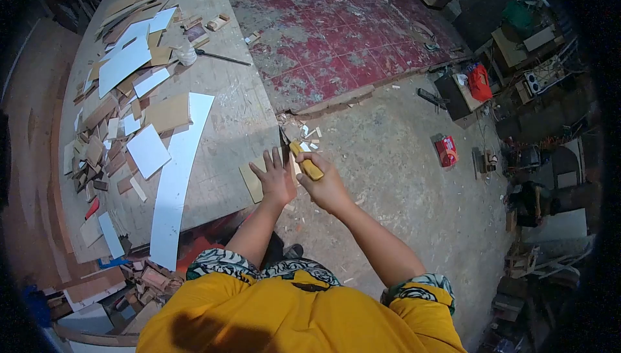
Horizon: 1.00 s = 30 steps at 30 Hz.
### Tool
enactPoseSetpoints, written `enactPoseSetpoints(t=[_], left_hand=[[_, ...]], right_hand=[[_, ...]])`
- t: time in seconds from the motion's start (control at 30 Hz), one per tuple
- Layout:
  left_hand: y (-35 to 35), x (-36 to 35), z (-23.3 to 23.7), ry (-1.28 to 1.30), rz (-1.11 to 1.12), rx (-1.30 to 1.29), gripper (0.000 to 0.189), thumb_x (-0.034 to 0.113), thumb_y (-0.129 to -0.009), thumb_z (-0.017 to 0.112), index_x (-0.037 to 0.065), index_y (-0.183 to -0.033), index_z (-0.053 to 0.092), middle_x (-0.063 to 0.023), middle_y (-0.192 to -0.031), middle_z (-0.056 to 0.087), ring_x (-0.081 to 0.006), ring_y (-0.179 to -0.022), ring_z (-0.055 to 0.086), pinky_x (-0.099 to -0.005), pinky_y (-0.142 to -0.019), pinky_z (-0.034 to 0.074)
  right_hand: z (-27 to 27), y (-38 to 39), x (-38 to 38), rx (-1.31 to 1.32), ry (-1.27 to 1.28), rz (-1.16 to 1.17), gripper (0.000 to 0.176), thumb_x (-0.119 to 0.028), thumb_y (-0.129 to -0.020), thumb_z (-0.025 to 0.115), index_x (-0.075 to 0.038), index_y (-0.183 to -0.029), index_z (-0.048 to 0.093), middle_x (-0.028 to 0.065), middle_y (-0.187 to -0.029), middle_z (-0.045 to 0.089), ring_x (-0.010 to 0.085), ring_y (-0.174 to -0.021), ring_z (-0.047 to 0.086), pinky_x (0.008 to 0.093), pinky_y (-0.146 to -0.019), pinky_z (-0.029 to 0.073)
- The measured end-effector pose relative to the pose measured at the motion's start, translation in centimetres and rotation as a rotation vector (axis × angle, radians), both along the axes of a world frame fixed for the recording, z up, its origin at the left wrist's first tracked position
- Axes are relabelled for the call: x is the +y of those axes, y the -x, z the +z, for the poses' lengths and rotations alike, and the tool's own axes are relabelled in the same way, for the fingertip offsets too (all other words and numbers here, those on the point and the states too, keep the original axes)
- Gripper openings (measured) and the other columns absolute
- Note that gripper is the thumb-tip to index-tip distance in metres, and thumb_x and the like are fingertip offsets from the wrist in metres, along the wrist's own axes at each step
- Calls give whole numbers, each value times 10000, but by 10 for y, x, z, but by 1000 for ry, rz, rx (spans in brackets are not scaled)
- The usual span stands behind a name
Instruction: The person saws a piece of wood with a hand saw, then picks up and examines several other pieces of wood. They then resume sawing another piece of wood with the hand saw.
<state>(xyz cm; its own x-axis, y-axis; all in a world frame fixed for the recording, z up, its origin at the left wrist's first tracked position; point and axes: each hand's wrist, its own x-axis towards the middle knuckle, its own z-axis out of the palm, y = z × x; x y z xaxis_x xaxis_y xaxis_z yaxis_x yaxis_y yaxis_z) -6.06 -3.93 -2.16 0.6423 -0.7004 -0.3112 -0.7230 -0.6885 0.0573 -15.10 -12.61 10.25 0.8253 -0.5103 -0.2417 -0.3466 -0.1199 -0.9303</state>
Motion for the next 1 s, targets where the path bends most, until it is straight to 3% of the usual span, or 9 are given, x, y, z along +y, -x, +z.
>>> enactPoseSetpoints(t=[0.03,0.13,0.2,0.27,0.33,0.43,0.53,0.73,1.0], left_hand=[[-2,-2,-4,1,2,-1,804,284,-796,522,111,-1481,138,-156,-1522,162,-387,-1403,111,-756,-984,94],[0,0,-18,81,14,-82,807,296,-756,552,79,-1459,221,-176,-1507,186,-401,-1388,145,-779,-957,85],[0,7,-28,211,21,-46,830,304,-738,558,70,-1459,218,-178,-1509,184,-405,-1391,136,-780,-956,80],[0,6,-19,188,13,-51,883,305,-709,575,66,-1465,187,-179,-1509,186,-407,-1390,142,-778,-958,74],[0,2,-3,70,8,-45,819,357,-798,545,81,-1471,168,-159,-1515,188,-392,-1386,171,-763,-968,112],[1,3,4,87,10,-4,867,325,-745,575,69,-1468,171,-176,-1507,194,-399,-1387,158,-766,-965,103],[0,2,-1,117,19,-79,933,289,-693,611,65,-1472,149,-179,-1505,184,-396,-1390,140,-765,-965,100],[-1,3,10,5,-38,-41,851,331,-768,570,82,-1472,162,-168,-1512,192,-387,-1393,153,-763,-970,109],[3,0,4,78,25,-66,1107,459,-622,736,84,-1471,133,-136,-1485,250,-386,-1382,172,-727,-1004,125]], right_hand=[[13,-7,2,77,-196,-62,281,-41,-797,635,-100,-1057,548,26,-875,566,76,-550,504,215,-421,401],[-108,-39,-15,-183,-35,-43,266,-35,-790,631,-100,-1038,564,26,-794,578,139,-630,569,282,-563,481],[-101,-49,-12,-31,70,-13,268,-43,-804,623,-134,-1049,565,16,-785,574,101,-559,521,244,-444,434],[-78,-26,-22,36,-337,-140,279,-51,-814,618,-159,-1065,563,7,-776,562,74,-528,481,215,-379,383],[-59,-9,-26,35,-272,-150,282,-48,-816,616,-155,-1071,559,4,-783,550,74,-541,482,214,-385,384],[-13,2,-24,-32,-319,-201,283,-43,-819,613,-133,-1080,552,7,-806,542,73,-535,471,216,-386,377],[-16,-6,-18,-56,-298,-139,281,-43,-815,621,-127,-1075,554,7,-795,539,73,-525,459,218,-388,371],[-51,-31,-27,66,-365,-121,278,-54,-809,639,-136,-1064,565,4,-771,530,74,-516,440,227,-396,353],[-52,53,-17,-60,-293,-291,289,-45,-816,631,-141,-1081,570,-18,-743,524,75,-527,448,228,-410,369]])
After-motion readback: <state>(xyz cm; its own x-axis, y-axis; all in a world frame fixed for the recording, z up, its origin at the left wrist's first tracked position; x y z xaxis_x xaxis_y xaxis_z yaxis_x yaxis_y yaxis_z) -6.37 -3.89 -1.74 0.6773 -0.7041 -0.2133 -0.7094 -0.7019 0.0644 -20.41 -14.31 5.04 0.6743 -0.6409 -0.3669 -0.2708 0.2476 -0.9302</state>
